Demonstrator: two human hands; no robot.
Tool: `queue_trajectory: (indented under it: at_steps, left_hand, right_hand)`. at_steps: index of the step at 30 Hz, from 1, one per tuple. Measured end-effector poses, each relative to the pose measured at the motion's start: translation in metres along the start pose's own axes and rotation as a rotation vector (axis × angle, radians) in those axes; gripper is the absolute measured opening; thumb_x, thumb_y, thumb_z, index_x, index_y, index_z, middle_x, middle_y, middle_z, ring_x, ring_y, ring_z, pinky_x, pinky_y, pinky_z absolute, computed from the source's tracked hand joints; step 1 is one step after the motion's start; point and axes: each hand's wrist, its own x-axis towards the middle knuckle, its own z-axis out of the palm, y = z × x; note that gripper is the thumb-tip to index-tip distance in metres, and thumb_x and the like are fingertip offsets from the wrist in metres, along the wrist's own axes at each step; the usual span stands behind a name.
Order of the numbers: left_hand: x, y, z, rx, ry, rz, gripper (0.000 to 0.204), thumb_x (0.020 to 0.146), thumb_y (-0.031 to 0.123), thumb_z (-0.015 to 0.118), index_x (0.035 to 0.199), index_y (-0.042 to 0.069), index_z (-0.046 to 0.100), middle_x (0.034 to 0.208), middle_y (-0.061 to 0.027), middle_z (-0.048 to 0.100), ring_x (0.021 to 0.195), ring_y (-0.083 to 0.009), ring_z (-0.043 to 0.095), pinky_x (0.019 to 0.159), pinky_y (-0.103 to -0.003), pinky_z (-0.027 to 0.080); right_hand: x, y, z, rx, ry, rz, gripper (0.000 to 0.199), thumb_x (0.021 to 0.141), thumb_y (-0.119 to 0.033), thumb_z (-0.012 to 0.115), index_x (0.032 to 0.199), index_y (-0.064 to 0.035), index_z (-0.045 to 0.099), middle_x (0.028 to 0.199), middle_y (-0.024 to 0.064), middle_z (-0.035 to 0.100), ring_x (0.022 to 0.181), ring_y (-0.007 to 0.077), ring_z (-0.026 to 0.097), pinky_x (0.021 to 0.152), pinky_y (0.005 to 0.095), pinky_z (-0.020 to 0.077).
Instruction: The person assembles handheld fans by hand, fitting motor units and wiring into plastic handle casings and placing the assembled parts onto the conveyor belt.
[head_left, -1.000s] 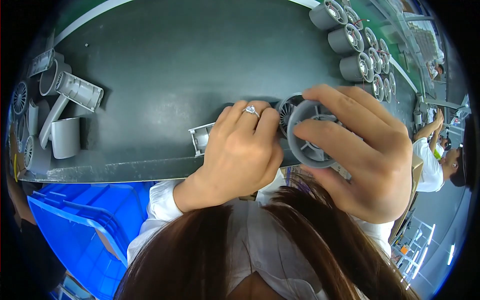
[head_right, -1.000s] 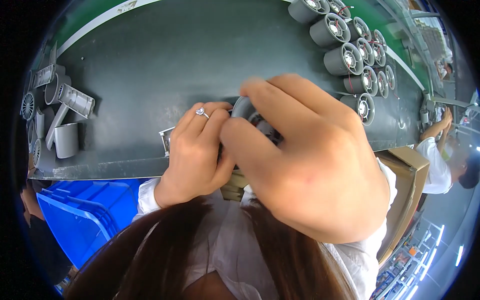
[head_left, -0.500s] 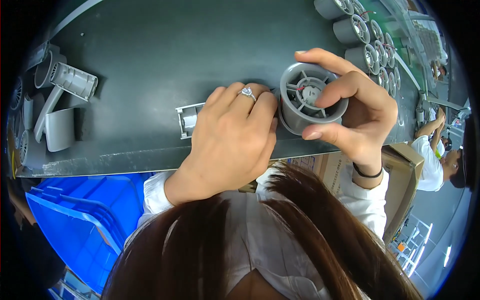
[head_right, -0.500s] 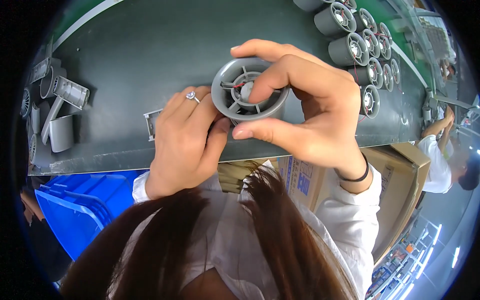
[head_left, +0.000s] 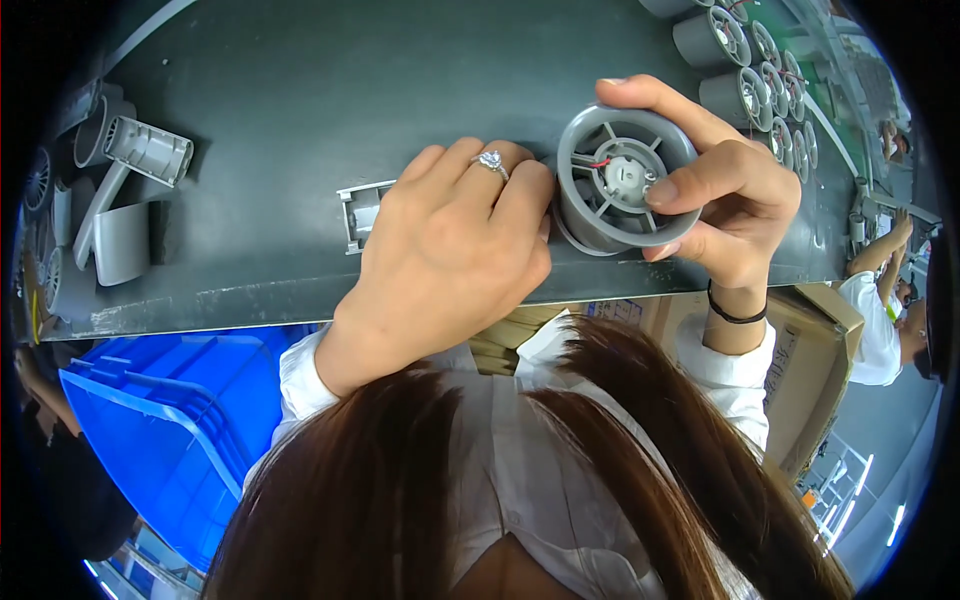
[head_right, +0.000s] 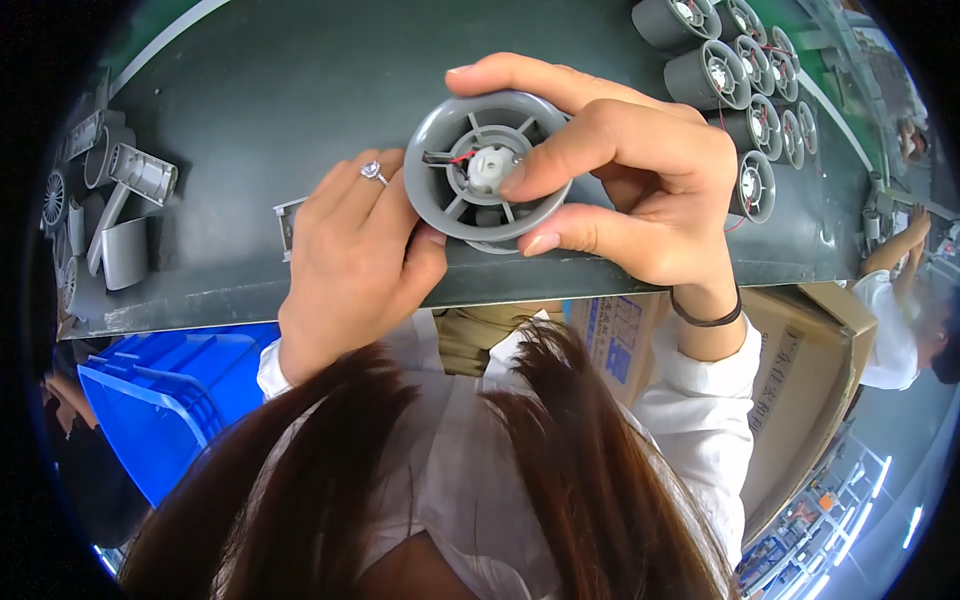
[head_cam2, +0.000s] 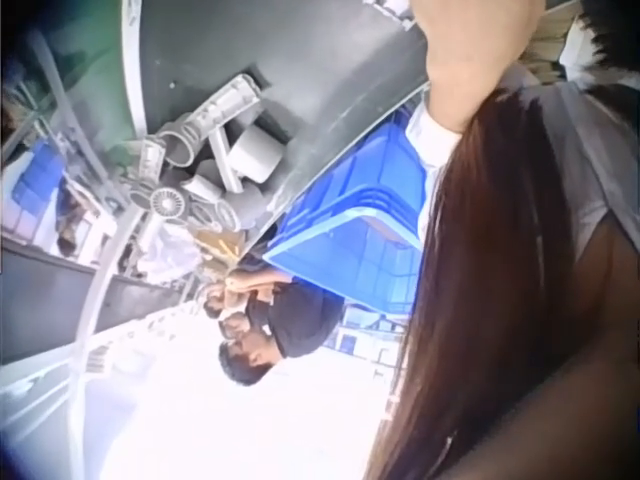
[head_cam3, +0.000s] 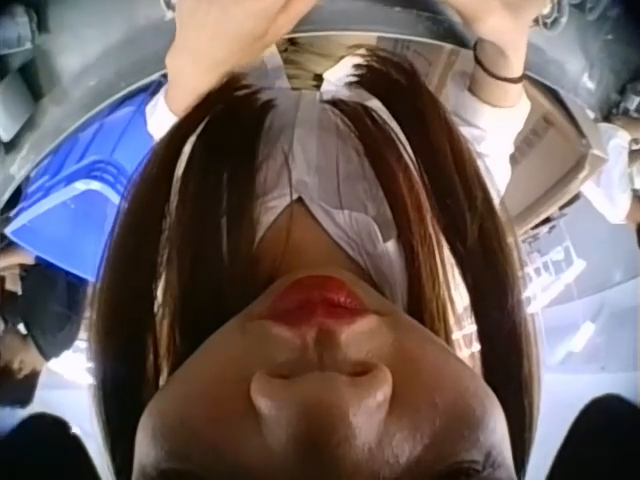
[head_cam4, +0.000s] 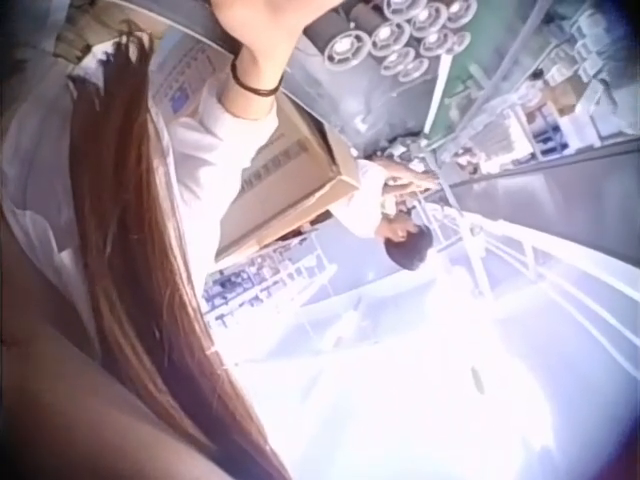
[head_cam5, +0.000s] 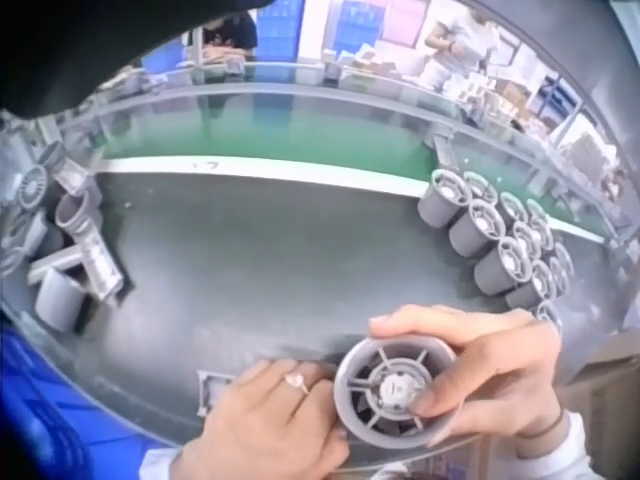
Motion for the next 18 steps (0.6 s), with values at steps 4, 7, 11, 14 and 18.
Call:
queue_trajectory:
  at_steps: [4, 7, 11, 14, 18]
  left_hand:
    - [0.000, -0.002, 0.000, 0.065, -0.005, 0.058, 0.017, 0.064, 0.004, 0.063, 0.080, 0.001, 0.057, 0.081, -0.0105, 0.060, 0.069, -0.0225, 0.056, 0.062, -0.033, 0.045]
    - [0.001, -0.004, -0.001, 0.090, -0.028, 0.103, 0.017, 0.065, 0.004, 0.062, 0.080, 0.001, 0.057, 0.084, -0.0109, 0.061, 0.069, -0.0226, 0.056, 0.063, -0.033, 0.046]
    - [-0.001, -0.003, -0.006, 0.067, -0.078, 0.107, 0.016, 0.067, 0.005, 0.061, 0.083, 0.001, 0.058, 0.091, -0.0119, 0.062, 0.071, -0.0231, 0.057, 0.063, -0.033, 0.046]
    - [-0.002, -0.001, -0.006, 0.060, -0.078, 0.074, 0.017, 0.068, 0.005, 0.061, 0.085, 0.002, 0.059, 0.093, -0.0124, 0.063, 0.072, -0.0234, 0.058, 0.062, -0.033, 0.046]
    - [-0.003, -0.001, -0.005, 0.057, -0.077, 0.044, 0.015, 0.069, 0.004, 0.060, 0.084, 0.002, 0.059, 0.093, -0.0119, 0.063, 0.072, -0.0235, 0.058, 0.062, -0.033, 0.045]
  right_hand:
    - [-0.004, 0.006, -0.001, 0.047, 0.010, -0.001, 0.031, 0.063, -0.016, 0.085, 0.079, -0.0008, 0.063, 0.118, 0.0458, 0.049, 0.103, 0.0464, 0.061, 0.085, 0.0442, 0.0519]
    - [-0.008, 0.012, -0.004, 0.105, 0.031, -0.003, 0.029, 0.064, -0.014, 0.085, 0.079, -0.0024, 0.064, 0.119, 0.0459, 0.047, 0.104, 0.0479, 0.060, 0.085, 0.0454, 0.0521]
    - [-0.005, 0.019, -0.009, 0.218, -0.027, -0.011, 0.022, 0.069, -0.013, 0.082, 0.078, -0.0033, 0.065, 0.121, 0.0452, 0.046, 0.106, 0.0503, 0.059, 0.086, 0.0474, 0.0523]
    - [-0.002, 0.021, -0.011, 0.274, -0.057, -0.016, 0.016, 0.071, -0.010, 0.081, 0.075, -0.0038, 0.067, 0.122, 0.0444, 0.046, 0.106, 0.0508, 0.058, 0.085, 0.0488, 0.0523]
    - [0.005, 0.022, -0.016, 0.329, -0.129, 0.000, 0.007, 0.072, -0.003, 0.076, 0.073, -0.0035, 0.068, 0.123, 0.0431, 0.047, 0.107, 0.0512, 0.057, 0.088, 0.0486, 0.0518]
